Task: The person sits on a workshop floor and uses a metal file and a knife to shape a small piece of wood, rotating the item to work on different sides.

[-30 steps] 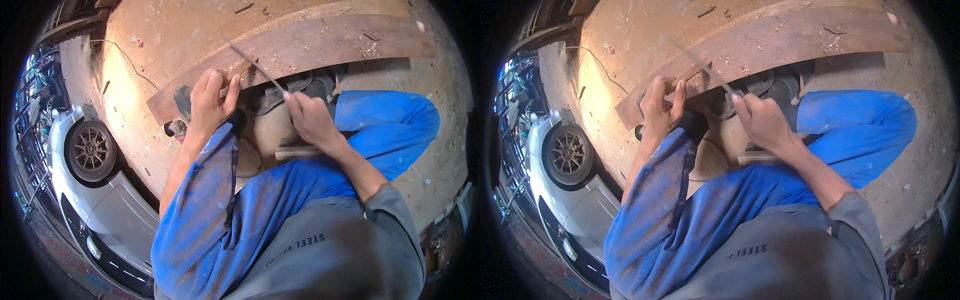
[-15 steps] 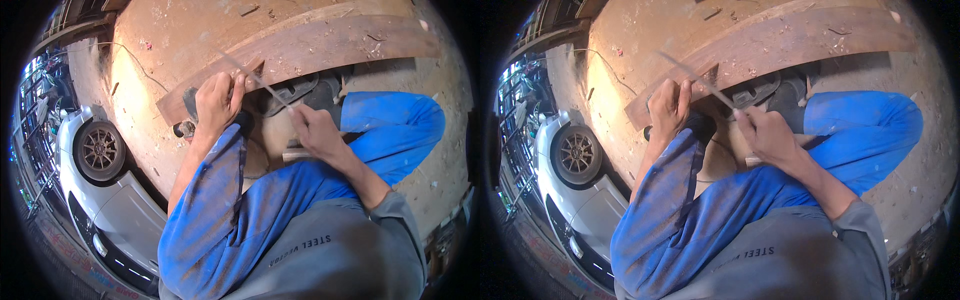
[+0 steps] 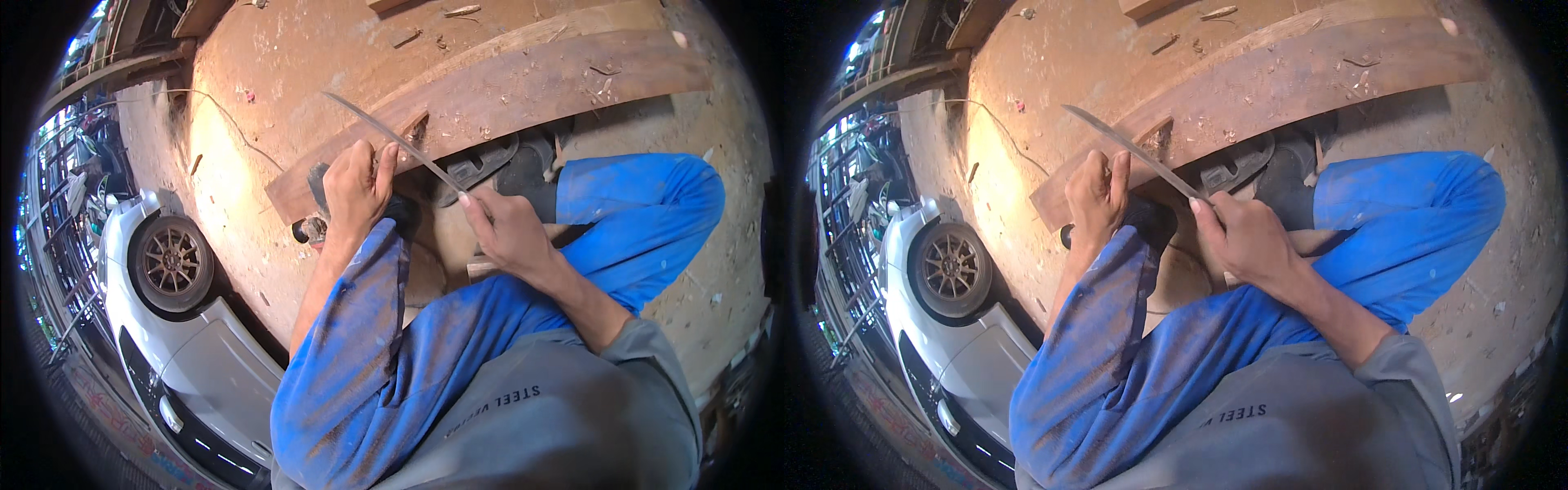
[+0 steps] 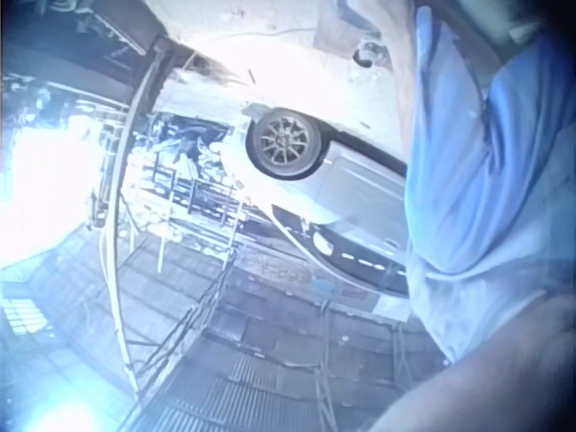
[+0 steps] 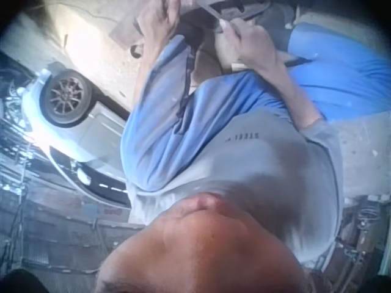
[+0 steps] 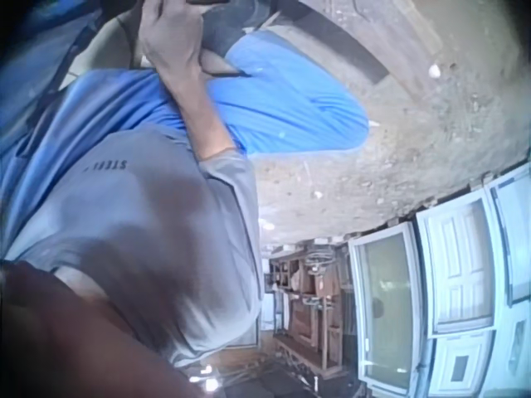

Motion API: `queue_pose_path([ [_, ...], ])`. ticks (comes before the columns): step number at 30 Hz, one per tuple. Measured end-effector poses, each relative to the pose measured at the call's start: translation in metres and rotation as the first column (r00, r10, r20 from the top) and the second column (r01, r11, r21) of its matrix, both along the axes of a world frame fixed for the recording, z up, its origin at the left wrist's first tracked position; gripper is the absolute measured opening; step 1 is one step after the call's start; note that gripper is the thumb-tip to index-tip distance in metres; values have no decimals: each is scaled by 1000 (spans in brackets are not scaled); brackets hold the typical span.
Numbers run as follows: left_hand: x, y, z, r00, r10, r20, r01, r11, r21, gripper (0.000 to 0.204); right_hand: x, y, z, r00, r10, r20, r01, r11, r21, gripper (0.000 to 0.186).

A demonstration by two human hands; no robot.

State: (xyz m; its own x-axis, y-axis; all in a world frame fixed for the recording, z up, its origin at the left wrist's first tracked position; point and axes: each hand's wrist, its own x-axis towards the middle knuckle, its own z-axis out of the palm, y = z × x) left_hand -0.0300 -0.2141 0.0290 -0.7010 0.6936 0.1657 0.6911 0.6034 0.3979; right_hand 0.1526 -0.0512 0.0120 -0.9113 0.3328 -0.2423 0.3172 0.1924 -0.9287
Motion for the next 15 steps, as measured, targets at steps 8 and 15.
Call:
queue_pose_path([
  [8, -4, 3, -1, 998, -36, -41, 37, 999, 2, 48, -4, 0, -15, 997, -43, -58, 46, 998, 52, 33],
  [15, -4, 4, -3, 999, -19, -28, 20, 1000, 11, 48, -5, 12, -11, 997, 21, -70, -18, 999, 44, 23],
])
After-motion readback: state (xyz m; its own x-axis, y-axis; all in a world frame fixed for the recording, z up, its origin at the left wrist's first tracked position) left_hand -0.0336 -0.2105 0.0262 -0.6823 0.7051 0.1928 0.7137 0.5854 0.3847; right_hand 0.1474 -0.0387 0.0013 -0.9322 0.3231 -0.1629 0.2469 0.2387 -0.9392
